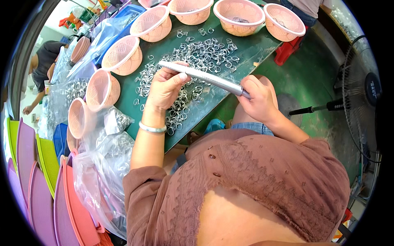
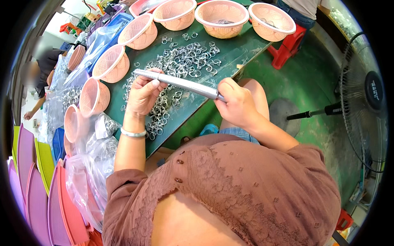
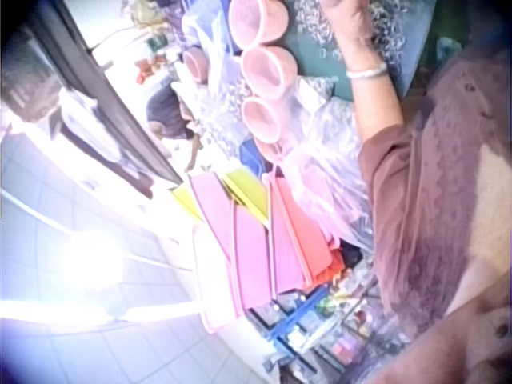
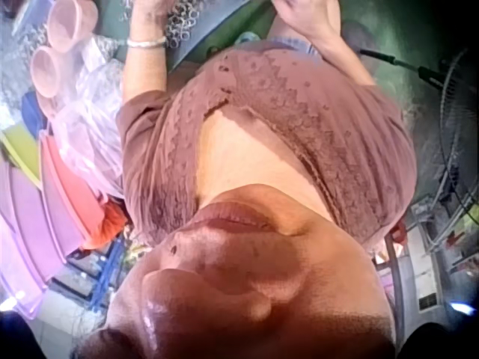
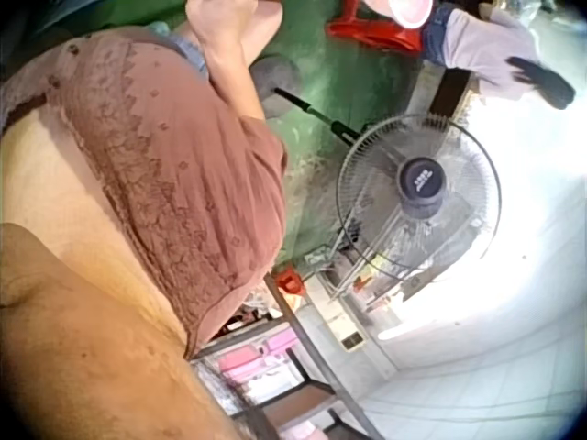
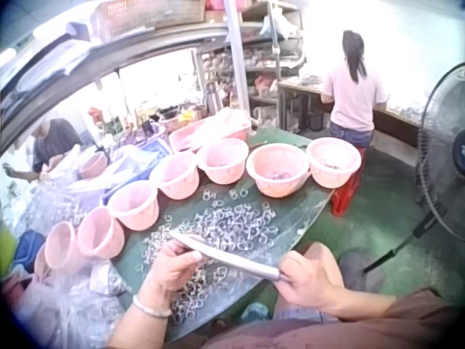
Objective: The person picks up metal rings from a table, slides them onto a tapered metal sizing mandrel to measure them, and then places them into different pink bowls.
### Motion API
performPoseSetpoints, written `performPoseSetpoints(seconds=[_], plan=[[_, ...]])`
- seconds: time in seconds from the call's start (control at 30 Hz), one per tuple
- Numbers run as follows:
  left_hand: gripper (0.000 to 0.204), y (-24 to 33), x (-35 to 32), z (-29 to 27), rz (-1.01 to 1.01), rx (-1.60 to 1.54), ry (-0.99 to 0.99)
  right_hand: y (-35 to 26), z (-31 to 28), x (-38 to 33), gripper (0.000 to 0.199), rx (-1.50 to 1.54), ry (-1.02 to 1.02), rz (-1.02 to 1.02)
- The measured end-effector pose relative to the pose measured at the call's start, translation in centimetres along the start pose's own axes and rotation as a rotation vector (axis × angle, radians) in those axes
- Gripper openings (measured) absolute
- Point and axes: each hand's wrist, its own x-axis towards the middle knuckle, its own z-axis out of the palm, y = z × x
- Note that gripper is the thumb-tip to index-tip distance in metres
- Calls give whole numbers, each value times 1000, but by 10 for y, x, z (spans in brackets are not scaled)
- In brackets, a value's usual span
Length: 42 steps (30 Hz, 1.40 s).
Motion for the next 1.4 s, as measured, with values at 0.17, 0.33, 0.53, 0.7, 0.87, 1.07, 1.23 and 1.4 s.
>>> performPoseSetpoints(seconds=[0.17, 0.33, 0.53, 0.7, 0.87, 1.07, 1.23, 1.4], plan=[[33, 3, -14, 6, 91, -85, -5, -4, 4, 7, 21, -154, 82, -171], [34, 11, -26, 9, 97, -32, 0, -4, 8, 7, 21, -167, 110, -242], [37, 12, -42, 10, 112, -9, 69, -8, 12, 6, 22, -148, 87, -257], [37, 10, -53, 5, 122, 78, 79, -11, 15, 6, 22, -139, 81, -286], [35, 10, -61, 5, 130, 104, 107, -14, 17, 5, 22, -135, 68, -309], [35, 9, -71, 3, 189, 174, 128, -20, 19, 6, 22, -140, 64, -332], [35, 9, -79, -1, 194, 157, 141, -23, 23, 6, 22, -140, 61, -346], [25, 7, -86, -4, 243, 63, 227, -31, 32, 7, 18, 10, -80, -230]])
